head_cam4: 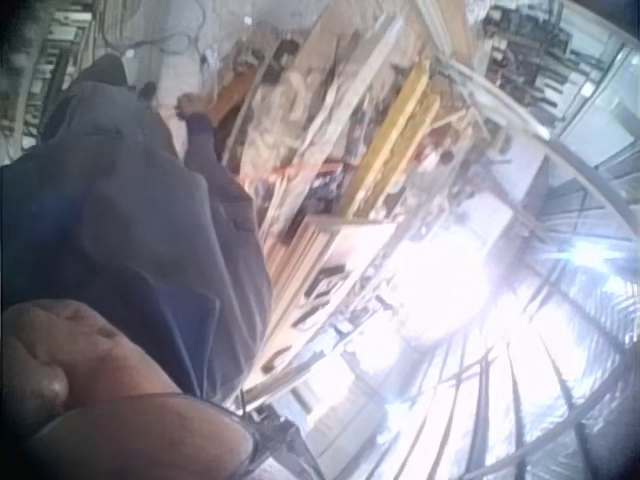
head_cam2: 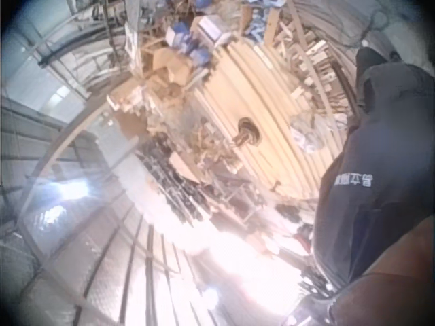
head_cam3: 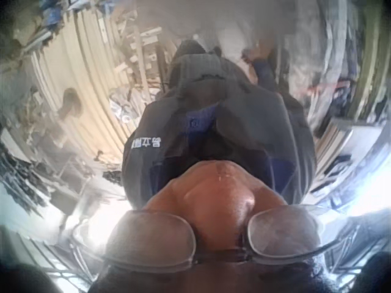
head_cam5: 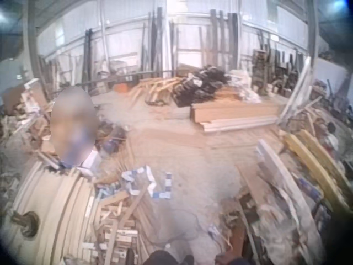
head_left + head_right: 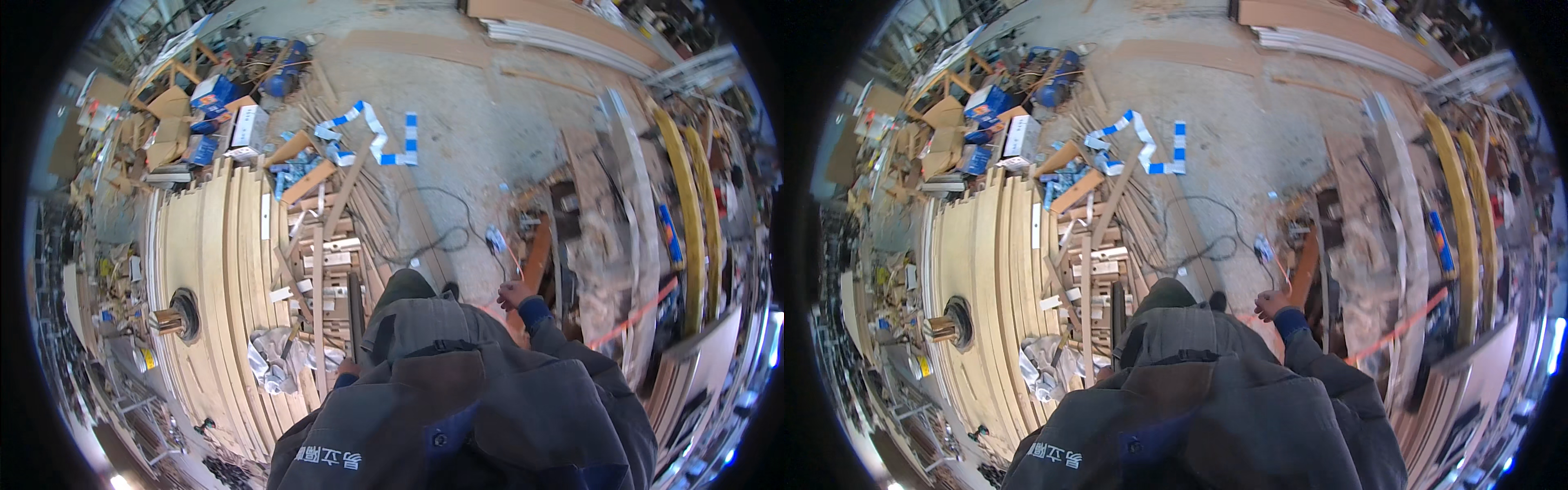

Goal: The person uses a miter saw to cut long metal profiles into shorter pieces. They position each profile on the saw, lower the blade to cut, then remove and stack the cut pieces on a workbench. The person repeats this process for several profiles, organizing the finished pieces on the bench.

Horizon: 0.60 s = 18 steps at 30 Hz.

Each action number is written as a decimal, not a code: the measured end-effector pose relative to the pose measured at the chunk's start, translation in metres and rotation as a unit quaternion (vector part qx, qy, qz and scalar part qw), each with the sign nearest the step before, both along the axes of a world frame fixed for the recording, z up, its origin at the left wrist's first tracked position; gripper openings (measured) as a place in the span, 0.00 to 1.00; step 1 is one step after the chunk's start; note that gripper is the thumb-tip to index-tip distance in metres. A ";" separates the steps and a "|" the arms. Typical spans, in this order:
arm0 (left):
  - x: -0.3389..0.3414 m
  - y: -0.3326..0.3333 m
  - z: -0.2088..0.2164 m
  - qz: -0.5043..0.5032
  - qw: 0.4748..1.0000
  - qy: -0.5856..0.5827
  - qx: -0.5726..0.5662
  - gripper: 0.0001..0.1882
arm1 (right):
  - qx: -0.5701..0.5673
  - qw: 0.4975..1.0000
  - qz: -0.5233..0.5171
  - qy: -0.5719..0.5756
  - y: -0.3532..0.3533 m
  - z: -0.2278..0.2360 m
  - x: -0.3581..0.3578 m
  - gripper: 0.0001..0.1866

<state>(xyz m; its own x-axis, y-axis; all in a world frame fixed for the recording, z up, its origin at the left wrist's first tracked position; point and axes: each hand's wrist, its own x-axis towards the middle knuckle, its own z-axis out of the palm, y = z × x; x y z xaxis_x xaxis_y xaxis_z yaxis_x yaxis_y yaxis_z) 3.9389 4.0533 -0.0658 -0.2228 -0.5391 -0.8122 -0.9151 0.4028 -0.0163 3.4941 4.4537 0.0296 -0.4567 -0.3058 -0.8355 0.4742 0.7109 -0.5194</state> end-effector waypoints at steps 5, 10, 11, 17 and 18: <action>-0.132 -0.053 -0.027 -0.030 0.996 0.084 0.022 0.19 | -0.070 0.994 -0.082 0.028 -0.098 0.015 -0.158 0.16; -0.284 -0.162 -0.093 -0.076 0.993 0.084 -0.023 0.15 | -0.140 0.979 -0.148 0.016 -0.152 -0.026 -0.285 0.12; -0.330 -0.192 -0.093 -0.065 0.993 0.089 -0.029 0.15 | -0.100 0.974 -0.200 -0.036 -0.159 -0.022 -0.302 0.13; -0.548 -0.342 0.039 -0.050 0.992 0.108 -0.036 0.22 | 0.066 0.889 0.367 0.266 -0.148 -0.123 -0.348 0.21; -0.596 -0.367 0.076 -0.068 0.990 0.117 -0.039 0.26 | 0.092 0.830 0.400 0.379 -0.143 -0.145 -0.340 0.22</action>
